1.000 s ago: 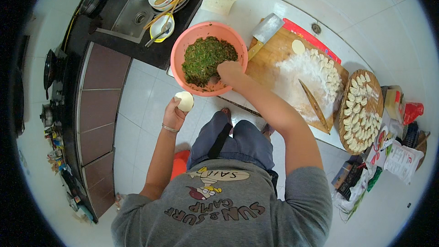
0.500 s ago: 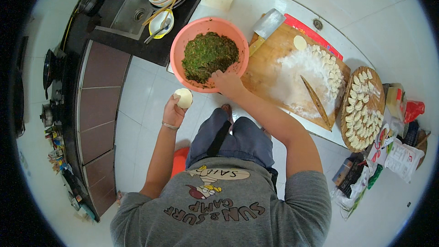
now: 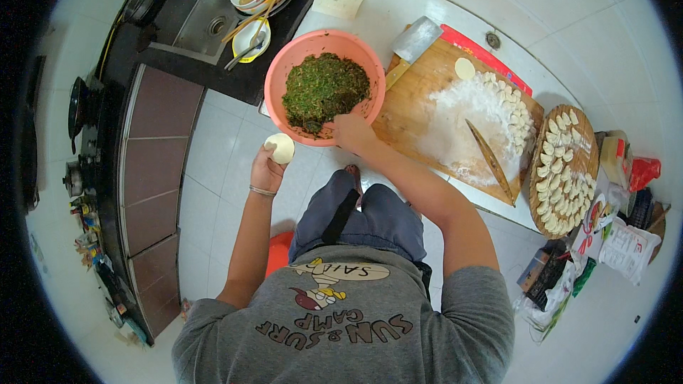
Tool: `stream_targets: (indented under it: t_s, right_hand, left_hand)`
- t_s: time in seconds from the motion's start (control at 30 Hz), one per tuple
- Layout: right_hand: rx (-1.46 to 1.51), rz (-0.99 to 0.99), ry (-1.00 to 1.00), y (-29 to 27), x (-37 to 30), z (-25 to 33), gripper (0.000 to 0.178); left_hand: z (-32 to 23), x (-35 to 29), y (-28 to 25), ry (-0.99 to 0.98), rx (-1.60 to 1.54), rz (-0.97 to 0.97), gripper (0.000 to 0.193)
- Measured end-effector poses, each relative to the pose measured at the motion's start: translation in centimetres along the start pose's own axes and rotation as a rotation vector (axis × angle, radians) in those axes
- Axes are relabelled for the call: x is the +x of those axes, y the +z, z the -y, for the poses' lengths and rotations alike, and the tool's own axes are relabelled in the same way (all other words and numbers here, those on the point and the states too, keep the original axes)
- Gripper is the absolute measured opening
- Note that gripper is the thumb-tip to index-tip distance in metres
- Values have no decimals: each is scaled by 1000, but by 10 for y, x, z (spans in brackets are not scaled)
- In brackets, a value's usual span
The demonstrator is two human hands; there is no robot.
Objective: The person fills round dough wrappers with a green vegetable mixture using a spoon and folds them into dumplings by hand. They place the finished dumplings onto a wooden board next to a growing pile of completed units.
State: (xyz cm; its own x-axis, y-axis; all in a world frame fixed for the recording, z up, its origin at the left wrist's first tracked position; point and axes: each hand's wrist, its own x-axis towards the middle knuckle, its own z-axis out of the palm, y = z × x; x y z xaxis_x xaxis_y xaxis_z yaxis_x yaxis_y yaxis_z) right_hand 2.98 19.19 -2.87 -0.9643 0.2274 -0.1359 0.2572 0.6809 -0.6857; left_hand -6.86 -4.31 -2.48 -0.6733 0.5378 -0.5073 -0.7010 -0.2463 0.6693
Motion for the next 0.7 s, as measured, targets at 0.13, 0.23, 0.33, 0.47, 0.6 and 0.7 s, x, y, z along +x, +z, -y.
stream_targets:
  t_s: [0.13, 0.23, 0.33, 0.47, 0.6, 0.7]
  right_hand:
    - [315, 11, 151, -5, 0, -25, 10]
    - [569, 100, 351, -44, -9, -9, 7]
    - [916, 129, 490, -69, -19, -7, 9]
    - [1019, 95, 423, -97, -31, 2, 10]
    - [1020, 95, 293, -114, -43, 21, 11]
    - [921, 40, 140, -108, -47, 18, 11]
  left_hand:
    - [-1, 3, -3, 26, -47, -35, 31]
    - [-2, 8, 1, 33, -82, -44, 34]
    - [-6, 17, 13, 7, -119, 47, 40]
    - [-13, 25, 44, -48, -165, 152, 47]
    - [-20, 25, 78, -128, -234, 269, 55]
    - [-24, 23, 98, -172, -281, 354, 58]
